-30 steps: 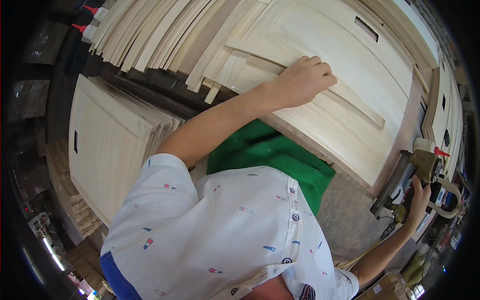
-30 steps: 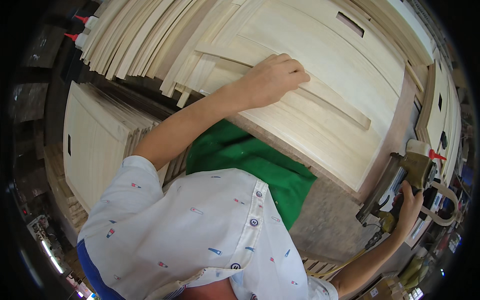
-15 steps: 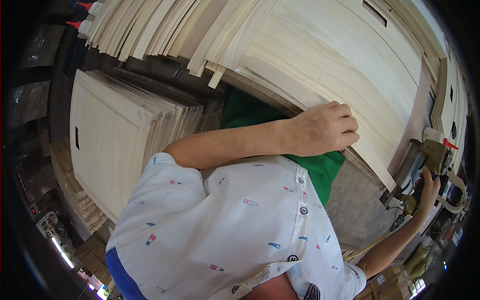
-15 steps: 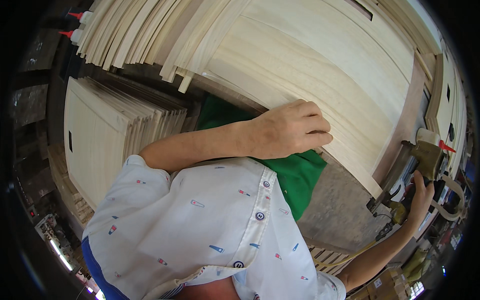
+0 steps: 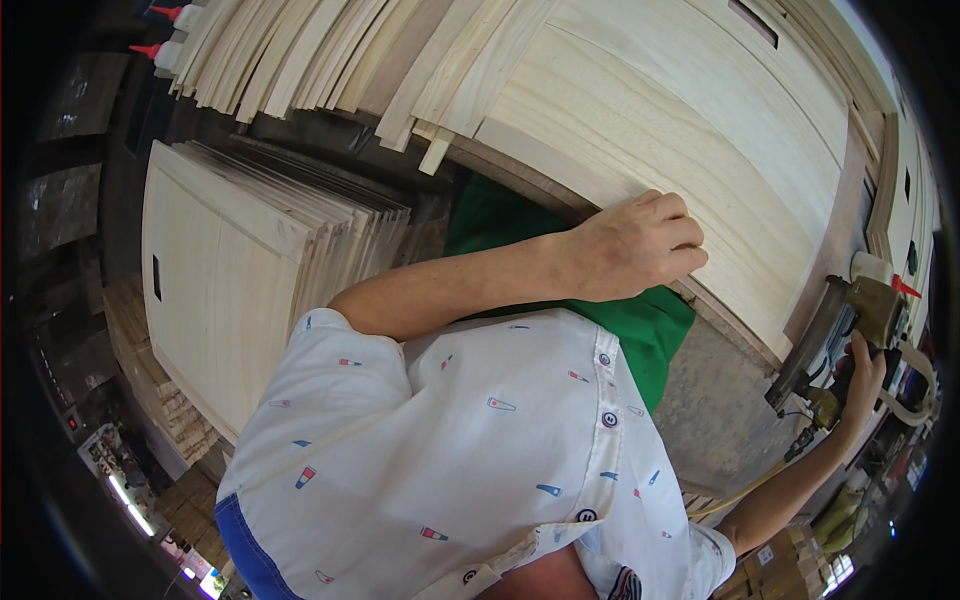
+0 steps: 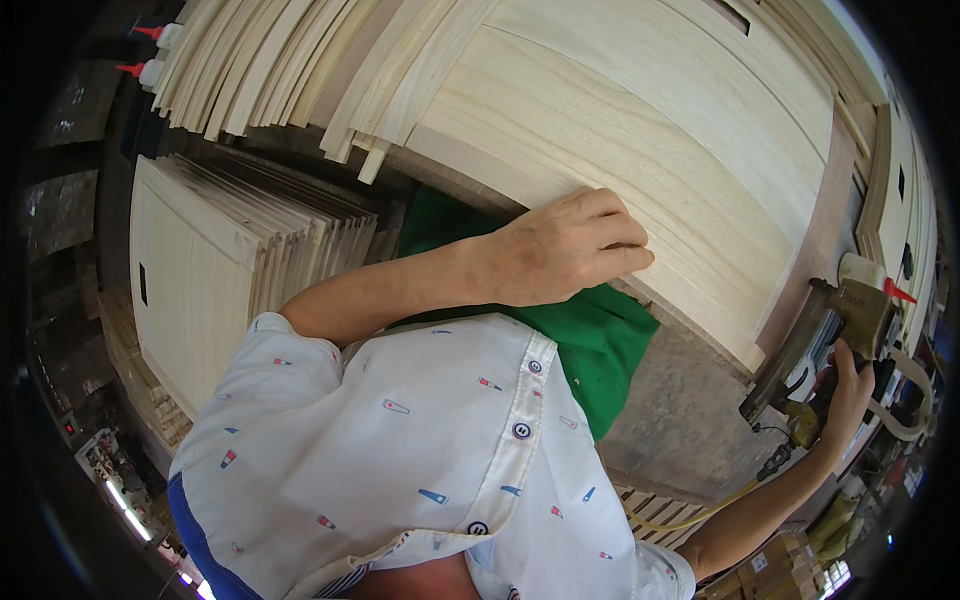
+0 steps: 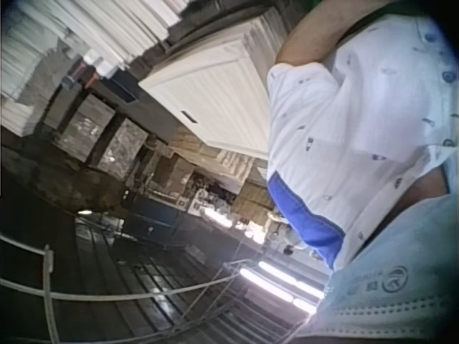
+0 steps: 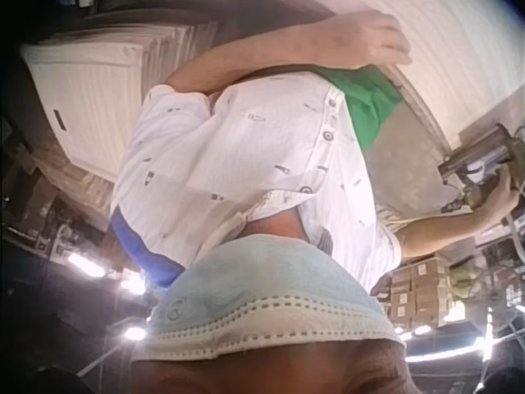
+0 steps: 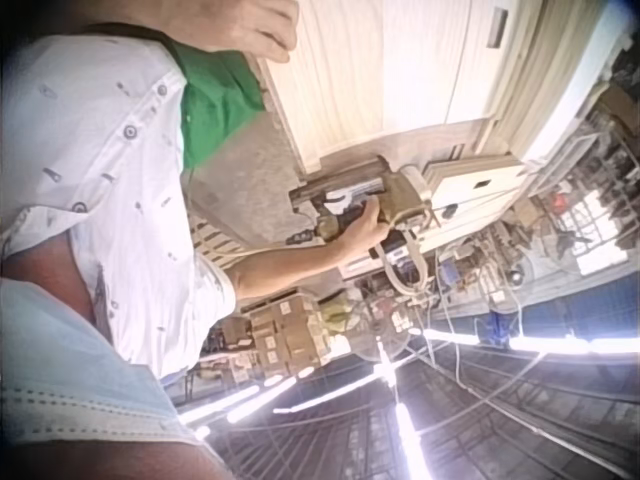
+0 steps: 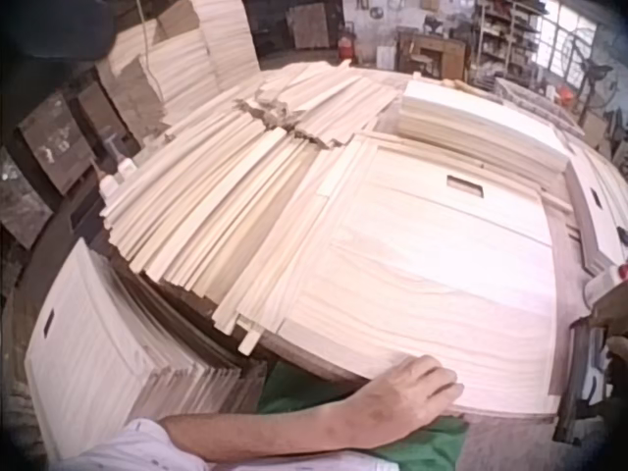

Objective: The recorder uses wood glue and a pneumatic nail gun to assemble wooden panels onto a frame.

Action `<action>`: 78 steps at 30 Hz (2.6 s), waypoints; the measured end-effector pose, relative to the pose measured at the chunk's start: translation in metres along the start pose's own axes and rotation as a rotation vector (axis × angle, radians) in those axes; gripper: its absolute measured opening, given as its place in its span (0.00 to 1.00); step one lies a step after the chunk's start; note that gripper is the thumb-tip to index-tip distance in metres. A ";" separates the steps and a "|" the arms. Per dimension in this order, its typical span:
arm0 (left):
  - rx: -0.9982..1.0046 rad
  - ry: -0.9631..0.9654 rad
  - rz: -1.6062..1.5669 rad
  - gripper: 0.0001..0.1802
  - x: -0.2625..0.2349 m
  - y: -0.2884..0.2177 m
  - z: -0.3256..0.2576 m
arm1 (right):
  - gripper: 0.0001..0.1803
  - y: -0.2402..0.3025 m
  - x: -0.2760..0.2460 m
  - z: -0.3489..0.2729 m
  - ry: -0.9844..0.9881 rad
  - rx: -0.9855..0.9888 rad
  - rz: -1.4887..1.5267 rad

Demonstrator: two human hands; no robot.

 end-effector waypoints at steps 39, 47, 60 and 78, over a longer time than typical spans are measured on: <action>-0.075 0.301 0.002 0.21 0.018 -0.005 0.032 | 0.12 0.055 0.003 -0.040 -0.038 -0.073 -0.040; 0.169 0.222 -0.171 0.19 0.104 -0.066 0.075 | 0.12 0.058 0.000 -0.036 -0.123 -0.134 -0.022; 0.210 0.130 -0.148 0.10 0.111 -0.062 0.074 | 0.13 0.055 0.000 -0.031 -0.084 -0.047 -0.111; 0.229 0.085 -0.143 0.08 0.112 -0.061 0.069 | 0.13 0.044 0.033 -0.159 0.171 0.085 0.133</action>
Point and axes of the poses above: each hand's wrist, its own z-axis towards the middle knuckle, its own x-axis out of the palm, y = z × x, the point moved 9 cm from there along z, towards the middle knuckle, and after that the axes turned 4 degrees about z, right-handed, at the moved point
